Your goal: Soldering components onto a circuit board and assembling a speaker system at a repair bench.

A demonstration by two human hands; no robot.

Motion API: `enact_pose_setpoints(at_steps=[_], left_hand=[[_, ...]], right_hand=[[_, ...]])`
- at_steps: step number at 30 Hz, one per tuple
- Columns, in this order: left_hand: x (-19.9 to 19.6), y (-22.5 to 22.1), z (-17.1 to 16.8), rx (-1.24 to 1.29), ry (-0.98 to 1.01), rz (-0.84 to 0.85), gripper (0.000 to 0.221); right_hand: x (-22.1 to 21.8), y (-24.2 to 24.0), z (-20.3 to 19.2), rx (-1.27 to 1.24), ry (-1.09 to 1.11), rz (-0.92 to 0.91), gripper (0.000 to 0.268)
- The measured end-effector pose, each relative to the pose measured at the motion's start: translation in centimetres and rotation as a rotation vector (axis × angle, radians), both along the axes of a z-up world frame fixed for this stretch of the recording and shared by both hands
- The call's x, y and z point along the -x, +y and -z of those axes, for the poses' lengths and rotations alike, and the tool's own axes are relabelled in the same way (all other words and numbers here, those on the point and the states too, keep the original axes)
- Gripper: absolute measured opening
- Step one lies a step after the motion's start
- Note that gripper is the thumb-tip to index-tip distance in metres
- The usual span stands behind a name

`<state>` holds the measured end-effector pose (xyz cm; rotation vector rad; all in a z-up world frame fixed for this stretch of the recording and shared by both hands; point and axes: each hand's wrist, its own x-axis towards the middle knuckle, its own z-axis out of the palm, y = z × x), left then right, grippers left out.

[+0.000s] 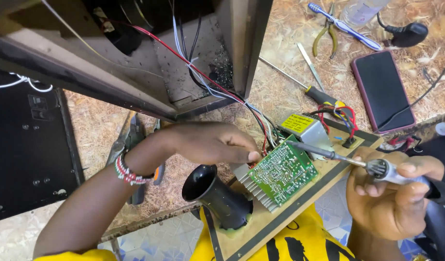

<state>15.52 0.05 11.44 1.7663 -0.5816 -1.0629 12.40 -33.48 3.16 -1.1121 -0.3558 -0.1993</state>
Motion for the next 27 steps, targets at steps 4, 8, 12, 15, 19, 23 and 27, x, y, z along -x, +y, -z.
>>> enact_pose_setpoints(at_steps=[4,8,12,15,19,23,27], left_hand=[[-2.4,-0.9,2.9,0.229,0.007,0.195,0.034],[-4.1,-1.8,4.2,0.325,0.017,0.299,0.031],[-5.5,-2.8,5.2,0.301,0.270,0.436,0.028],[-6.3,-3.4,5.7,0.248,0.311,0.484,0.028],[-6.3,-3.7,5.0,0.085,0.129,0.493,0.030],[-6.0,-3.0,6.1,0.226,0.136,0.429,0.027],[-6.1,-3.4,6.0,0.243,0.166,0.444,0.025]], right_hand=[[0.4,0.1,-0.7,0.014,-0.042,-0.043,0.018],[0.6,-0.7,-0.6,0.099,-0.053,-0.059,0.016],[0.7,-0.6,-0.5,0.068,-0.088,-0.072,0.017],[0.5,-0.6,-0.4,0.080,-0.101,-0.071,0.017],[0.7,-1.7,1.2,0.165,-0.084,-0.089,0.025],[0.2,-1.5,1.1,0.187,-0.111,-0.087,0.031],[0.1,-1.7,1.0,0.207,-0.145,-0.101,0.028]])
